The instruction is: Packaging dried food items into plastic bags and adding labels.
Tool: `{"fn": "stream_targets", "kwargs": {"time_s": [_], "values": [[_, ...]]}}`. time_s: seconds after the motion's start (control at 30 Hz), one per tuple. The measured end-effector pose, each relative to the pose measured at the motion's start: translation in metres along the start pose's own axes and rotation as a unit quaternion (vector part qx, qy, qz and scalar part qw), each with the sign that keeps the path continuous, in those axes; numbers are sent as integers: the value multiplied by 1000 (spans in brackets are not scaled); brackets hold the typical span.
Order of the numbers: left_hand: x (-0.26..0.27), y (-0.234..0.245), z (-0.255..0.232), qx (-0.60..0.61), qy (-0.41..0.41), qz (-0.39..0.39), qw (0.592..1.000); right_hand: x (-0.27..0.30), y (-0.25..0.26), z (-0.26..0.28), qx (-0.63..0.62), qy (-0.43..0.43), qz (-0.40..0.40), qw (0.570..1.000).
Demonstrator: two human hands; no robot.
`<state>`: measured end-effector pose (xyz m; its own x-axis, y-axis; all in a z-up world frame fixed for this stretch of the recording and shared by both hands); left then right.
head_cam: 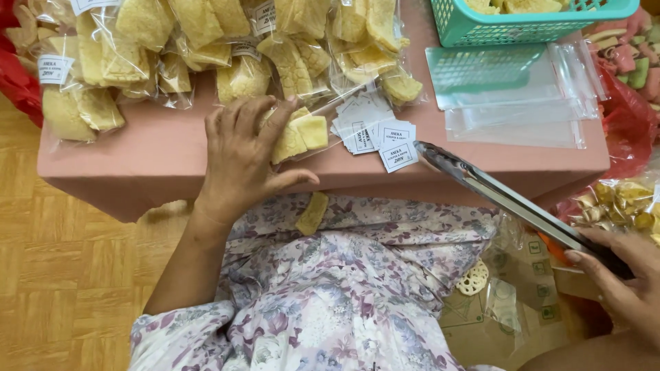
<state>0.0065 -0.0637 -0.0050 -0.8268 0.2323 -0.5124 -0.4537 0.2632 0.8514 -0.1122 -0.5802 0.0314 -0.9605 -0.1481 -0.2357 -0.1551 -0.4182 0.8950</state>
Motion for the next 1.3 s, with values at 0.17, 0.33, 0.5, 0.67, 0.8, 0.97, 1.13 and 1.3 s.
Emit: {"fn": "stream_targets", "kwargs": {"time_s": [0.17, 0.33, 0.5, 0.67, 0.8, 0.97, 1.13, 1.3], "values": [[9, -2, 1, 14, 14, -7, 1000, 3, -5, -7, -4, -17, 5, 1000], [17, 2, -9, 50, 26, -49, 997, 6, -8, -9, -24, -50, 8, 998], [20, 18, -110, 279, -207, -246, 905, 20, -19, -28, -53, -43, -52, 996], [-13, -56, -143, 148, -125, -49, 980, 22, -19, -6, -43, -8, -81, 996], [-18, -70, -144, 107, -125, 19, 986, 36, -28, -15, -70, -18, -99, 992], [-33, -53, -130, 190, -96, -44, 976, 35, -49, -16, -119, -44, -113, 985], [-51, -48, -132, 242, -58, -98, 964, 25, -63, -11, -118, -24, -112, 986], [-64, -59, -126, 293, 2, -80, 953, 28, -73, -16, -171, -92, -142, 971]]}}
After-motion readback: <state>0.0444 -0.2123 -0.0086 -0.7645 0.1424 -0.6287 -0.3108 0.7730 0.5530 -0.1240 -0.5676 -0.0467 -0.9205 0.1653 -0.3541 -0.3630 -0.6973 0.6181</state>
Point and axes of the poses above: each hand's wrist, its own x-axis away from the middle knuckle, its own y-axis out of the back of the hand, z = x × y, the point moved 5 cm from there along -x, towards the middle knuckle, and after that the axes turned 8 degrees about y, right-handed, at the moved point
